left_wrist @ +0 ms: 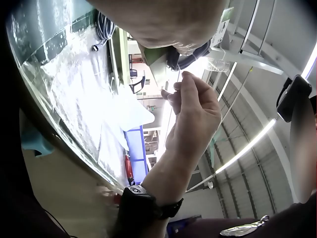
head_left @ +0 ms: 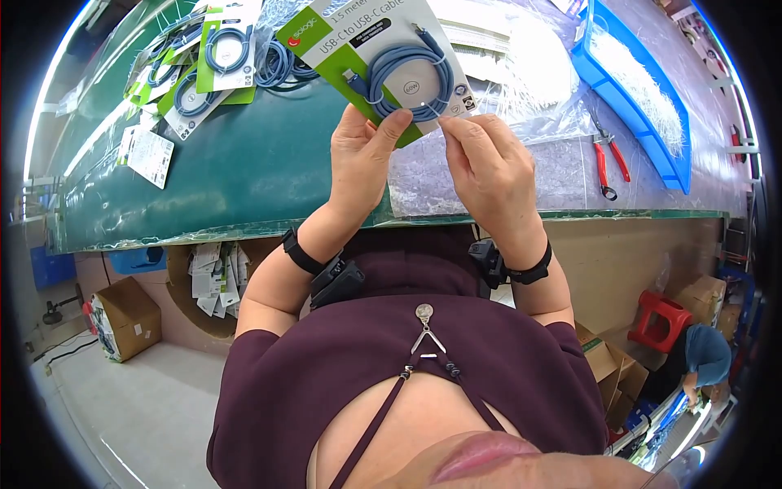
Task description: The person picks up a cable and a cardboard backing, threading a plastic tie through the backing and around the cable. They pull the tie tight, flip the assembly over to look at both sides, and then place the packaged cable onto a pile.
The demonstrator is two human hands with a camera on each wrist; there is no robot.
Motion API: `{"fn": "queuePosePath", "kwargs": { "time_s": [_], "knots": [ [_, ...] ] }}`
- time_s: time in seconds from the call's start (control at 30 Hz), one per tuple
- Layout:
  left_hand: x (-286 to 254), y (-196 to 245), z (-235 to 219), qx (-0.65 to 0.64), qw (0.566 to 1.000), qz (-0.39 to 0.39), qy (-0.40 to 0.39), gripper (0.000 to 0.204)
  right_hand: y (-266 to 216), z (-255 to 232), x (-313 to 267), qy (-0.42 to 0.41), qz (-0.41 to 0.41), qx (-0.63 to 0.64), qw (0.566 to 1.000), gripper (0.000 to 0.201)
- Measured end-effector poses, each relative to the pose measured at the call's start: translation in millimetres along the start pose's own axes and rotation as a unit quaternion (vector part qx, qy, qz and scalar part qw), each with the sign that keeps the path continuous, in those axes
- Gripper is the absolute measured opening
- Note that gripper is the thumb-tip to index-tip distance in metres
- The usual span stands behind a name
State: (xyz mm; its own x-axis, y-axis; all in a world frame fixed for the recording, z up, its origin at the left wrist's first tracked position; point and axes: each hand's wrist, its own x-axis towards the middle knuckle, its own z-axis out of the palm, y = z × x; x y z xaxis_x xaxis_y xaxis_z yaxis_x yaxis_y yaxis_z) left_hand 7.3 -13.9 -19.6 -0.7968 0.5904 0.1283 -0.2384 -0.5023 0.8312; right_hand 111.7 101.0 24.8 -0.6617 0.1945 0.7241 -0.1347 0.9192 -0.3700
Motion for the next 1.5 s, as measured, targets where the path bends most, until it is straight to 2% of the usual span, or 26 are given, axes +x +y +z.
{"fn": "queuePosePath", "kwargs": {
  "time_s": [0.1,0.53,0.8,0.9,0.93,1.03,1.07,1.13,1.17,1.23,1.27,1.43,1.5],
  "knots": [
    [0,-1,-2,0.028,0.999,0.036,-0.008,0.024,-1,0,0,-0.006,0.014,0.007,1.0,0.022],
    [-4,-3,-5,0.056,0.996,0.061,-0.024,0.023,-3,2,0,-0.022,0.027,0.003,0.999,0.018],
    [-10,-5,-3,0.164,0.98,0.106,-0.02,0.023,-2,8,-1,-0.02,0.032,-0.009,0.999,0.013],
    [-13,-3,0,0.318,0.934,0.165,-0.021,0.025,2,16,1,0.013,0.082,0.043,0.996,0.012],
    [-12,-4,-1,0.318,0.934,0.163,-0.021,0.025,2,15,0,0.012,0.083,0.043,0.996,0.012],
    [-2,-6,-12,0.128,0.99,0.049,-0.019,0.024,8,8,-3,-0.045,0.104,0.064,0.992,0.012],
    [-2,-1,-12,0.129,0.99,0.048,-0.017,0.024,19,1,-3,-0.046,0.105,0.066,0.991,0.012],
    [-3,15,-5,0.01,0.998,-0.059,-0.014,0.024,49,-13,-3,-0.012,0.3,0.132,0.945,0.021],
    [-4,19,-2,-0.051,0.992,-0.112,-0.014,0.024,51,-8,-4,-0.012,0.302,0.13,0.944,0.021],
    [-4,17,-4,-0.034,0.991,-0.124,-0.036,0.024,51,11,-10,-0.052,0.232,0.348,0.907,0.026],
    [-5,16,-6,-0.016,0.989,-0.134,-0.054,0.025,51,17,-13,-0.073,0.192,0.451,0.869,0.029],
    [-10,12,-8,0.0,0.987,-0.143,-0.076,0.027,49,22,-18,-0.076,0.185,0.424,0.883,0.038],
    [-10,13,-6,-0.006,0.986,-0.151,-0.071,0.027,46,18,-16,-0.084,0.153,0.352,0.919,0.042]
  ]
}}
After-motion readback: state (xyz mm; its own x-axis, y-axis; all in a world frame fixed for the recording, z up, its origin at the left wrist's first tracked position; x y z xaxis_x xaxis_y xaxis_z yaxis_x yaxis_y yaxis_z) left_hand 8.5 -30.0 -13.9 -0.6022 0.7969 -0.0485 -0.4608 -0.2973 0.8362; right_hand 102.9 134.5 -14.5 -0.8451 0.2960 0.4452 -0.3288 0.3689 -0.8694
